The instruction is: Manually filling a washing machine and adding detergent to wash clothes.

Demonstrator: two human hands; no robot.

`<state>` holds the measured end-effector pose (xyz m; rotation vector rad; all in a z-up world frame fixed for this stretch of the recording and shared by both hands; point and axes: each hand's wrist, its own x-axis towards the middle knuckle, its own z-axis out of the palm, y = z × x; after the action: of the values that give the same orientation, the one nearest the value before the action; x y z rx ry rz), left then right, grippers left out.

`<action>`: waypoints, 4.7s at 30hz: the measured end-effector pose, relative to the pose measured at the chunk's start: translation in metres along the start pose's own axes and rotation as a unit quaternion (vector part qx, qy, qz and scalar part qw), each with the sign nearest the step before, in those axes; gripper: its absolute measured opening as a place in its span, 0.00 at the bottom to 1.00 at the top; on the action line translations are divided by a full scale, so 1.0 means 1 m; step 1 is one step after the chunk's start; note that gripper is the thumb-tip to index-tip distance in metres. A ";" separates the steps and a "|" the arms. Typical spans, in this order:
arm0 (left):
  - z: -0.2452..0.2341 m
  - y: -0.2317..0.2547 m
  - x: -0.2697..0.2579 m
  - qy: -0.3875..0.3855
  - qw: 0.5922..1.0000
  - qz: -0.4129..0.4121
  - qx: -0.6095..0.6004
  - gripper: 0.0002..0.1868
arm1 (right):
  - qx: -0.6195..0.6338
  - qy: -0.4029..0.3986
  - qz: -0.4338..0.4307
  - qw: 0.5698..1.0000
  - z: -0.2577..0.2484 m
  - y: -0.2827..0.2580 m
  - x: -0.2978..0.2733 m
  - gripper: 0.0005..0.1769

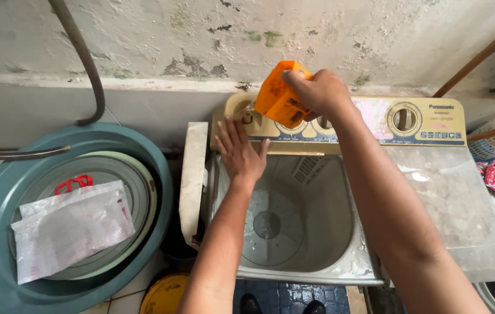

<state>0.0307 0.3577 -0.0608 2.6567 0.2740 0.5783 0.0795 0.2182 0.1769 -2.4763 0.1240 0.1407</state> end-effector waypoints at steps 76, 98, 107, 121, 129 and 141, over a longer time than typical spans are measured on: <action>0.020 0.347 -0.209 -0.221 0.942 0.253 0.009 0.47 | -0.166 0.195 0.087 0.963 -0.205 0.394 -0.184 0.51; 0.036 0.237 -0.163 -0.157 0.978 0.093 -0.097 0.44 | -0.137 0.266 -0.172 0.938 -0.094 0.319 -0.185 0.60; 0.032 0.154 -0.154 -0.205 0.976 -0.001 -0.076 0.23 | 0.201 0.244 -0.217 0.924 -0.020 0.317 -0.171 0.52; 0.016 0.081 -0.027 0.080 0.984 0.058 -0.145 0.10 | 0.332 0.240 -0.184 0.894 0.030 0.333 -0.160 0.51; 0.015 0.088 0.047 0.053 0.986 0.067 -0.145 0.12 | 0.332 0.245 -0.178 0.893 0.029 0.326 -0.161 0.51; -0.003 0.066 0.068 0.029 0.946 0.310 -0.086 0.08 | 0.329 0.251 -0.182 0.892 0.030 0.322 -0.163 0.51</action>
<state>0.0971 0.3183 -0.0059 2.5284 -0.5972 0.8208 -0.1236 -0.0075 -0.0203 -1.7580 -0.0726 -0.6119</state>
